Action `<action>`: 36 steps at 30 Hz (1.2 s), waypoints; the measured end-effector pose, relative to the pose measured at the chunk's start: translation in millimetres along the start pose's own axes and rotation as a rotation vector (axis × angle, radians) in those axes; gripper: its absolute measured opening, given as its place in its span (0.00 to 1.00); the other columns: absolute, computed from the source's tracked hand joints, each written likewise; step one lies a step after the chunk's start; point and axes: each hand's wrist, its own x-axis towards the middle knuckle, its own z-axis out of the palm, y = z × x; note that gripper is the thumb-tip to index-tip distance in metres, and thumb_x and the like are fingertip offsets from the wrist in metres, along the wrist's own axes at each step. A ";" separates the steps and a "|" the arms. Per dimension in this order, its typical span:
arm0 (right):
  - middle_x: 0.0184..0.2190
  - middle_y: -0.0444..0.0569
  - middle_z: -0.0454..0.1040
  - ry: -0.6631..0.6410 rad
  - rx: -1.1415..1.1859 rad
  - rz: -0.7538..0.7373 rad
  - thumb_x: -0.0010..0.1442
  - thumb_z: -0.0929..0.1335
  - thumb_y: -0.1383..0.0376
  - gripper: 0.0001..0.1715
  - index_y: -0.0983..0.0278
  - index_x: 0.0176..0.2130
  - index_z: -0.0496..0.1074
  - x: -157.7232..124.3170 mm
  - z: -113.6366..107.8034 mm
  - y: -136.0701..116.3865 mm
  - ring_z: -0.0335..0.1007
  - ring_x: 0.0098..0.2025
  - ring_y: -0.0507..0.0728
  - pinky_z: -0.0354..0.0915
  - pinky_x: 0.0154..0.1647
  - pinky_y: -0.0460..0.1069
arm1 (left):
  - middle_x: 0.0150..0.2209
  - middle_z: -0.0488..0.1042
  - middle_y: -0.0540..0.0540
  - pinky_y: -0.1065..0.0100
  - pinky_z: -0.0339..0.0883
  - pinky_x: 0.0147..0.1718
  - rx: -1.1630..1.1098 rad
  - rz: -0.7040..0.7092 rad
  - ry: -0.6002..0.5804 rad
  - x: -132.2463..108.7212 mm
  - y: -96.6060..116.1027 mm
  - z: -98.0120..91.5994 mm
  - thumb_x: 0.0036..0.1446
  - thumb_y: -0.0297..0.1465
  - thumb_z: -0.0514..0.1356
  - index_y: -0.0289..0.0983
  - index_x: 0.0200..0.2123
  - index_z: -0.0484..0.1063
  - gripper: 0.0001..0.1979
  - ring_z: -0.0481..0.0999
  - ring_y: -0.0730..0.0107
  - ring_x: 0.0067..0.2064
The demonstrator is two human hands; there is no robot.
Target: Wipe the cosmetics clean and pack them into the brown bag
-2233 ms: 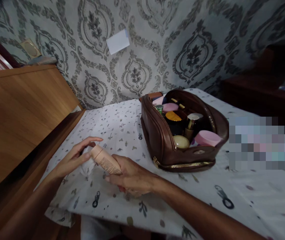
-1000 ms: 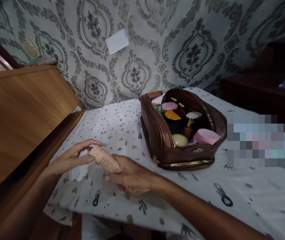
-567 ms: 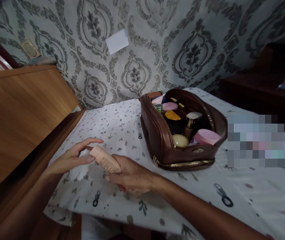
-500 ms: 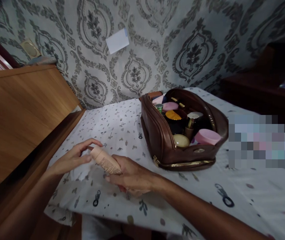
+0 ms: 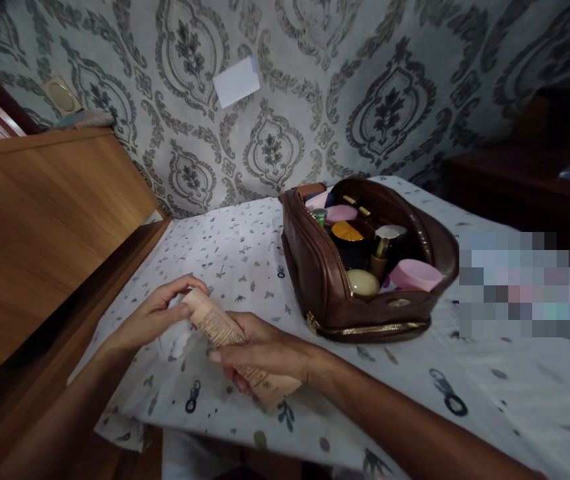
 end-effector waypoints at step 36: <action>0.23 0.39 0.68 0.214 -0.085 -0.018 0.57 0.66 0.35 0.33 0.61 0.38 0.61 4.9 0.1 13.8 0.63 0.17 0.47 0.61 0.16 0.42 | 0.21 0.54 0.55 0.70 0.52 0.26 0.216 -0.064 0.141 29.2 10.5 29.4 0.65 0.41 0.50 0.39 0.21 0.52 0.21 0.57 0.74 0.25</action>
